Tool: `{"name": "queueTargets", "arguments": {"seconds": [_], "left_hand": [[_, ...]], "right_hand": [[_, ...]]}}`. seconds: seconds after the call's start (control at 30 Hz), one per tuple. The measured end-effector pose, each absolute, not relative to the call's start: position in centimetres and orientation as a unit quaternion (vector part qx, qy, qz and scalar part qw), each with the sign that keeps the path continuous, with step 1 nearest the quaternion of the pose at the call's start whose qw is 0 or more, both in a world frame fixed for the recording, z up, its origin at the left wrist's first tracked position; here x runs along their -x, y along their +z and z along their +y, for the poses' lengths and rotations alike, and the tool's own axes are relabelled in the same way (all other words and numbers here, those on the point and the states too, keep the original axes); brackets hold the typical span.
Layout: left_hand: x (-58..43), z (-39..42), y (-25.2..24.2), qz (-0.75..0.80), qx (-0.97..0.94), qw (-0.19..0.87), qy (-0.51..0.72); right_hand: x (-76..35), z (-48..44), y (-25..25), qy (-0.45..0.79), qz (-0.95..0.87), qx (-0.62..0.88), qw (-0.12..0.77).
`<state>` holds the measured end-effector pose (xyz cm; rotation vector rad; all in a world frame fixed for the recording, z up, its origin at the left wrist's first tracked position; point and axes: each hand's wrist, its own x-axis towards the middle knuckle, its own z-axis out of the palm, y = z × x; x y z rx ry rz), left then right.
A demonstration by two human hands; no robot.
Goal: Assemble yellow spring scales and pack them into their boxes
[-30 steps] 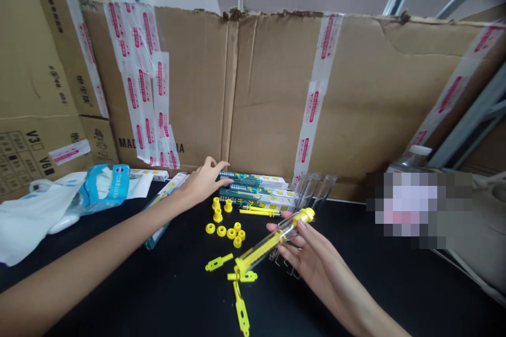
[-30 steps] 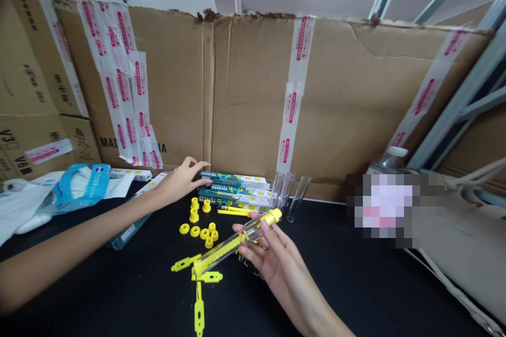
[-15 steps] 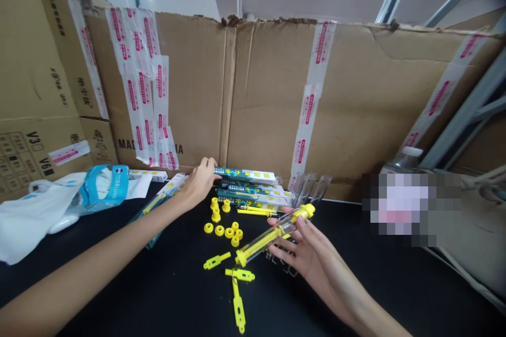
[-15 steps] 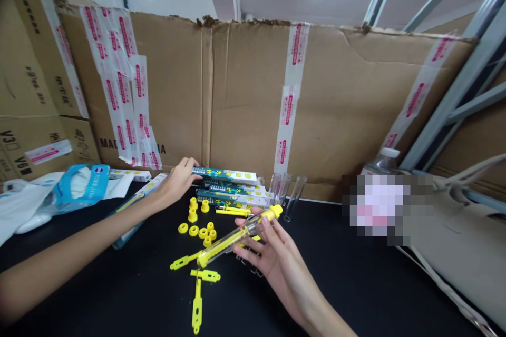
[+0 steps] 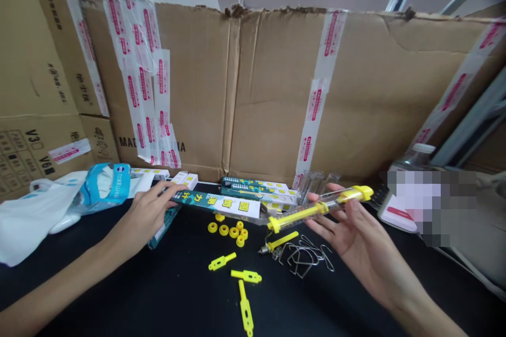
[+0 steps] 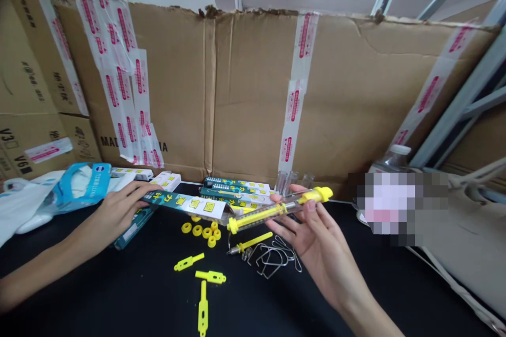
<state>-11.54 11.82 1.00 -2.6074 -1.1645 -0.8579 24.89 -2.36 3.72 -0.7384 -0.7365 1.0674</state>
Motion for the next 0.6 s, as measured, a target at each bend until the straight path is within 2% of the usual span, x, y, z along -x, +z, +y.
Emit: {"name": "queueTargets", "arguments": {"seconds": [0.6], "left_hand": [[10.6,10.1,0.8,-0.373,0.884,0.1,-0.262]], "right_hand": [[-25.3,-1.8,3.7,0.468,-0.242,0.353,0.773]]}}
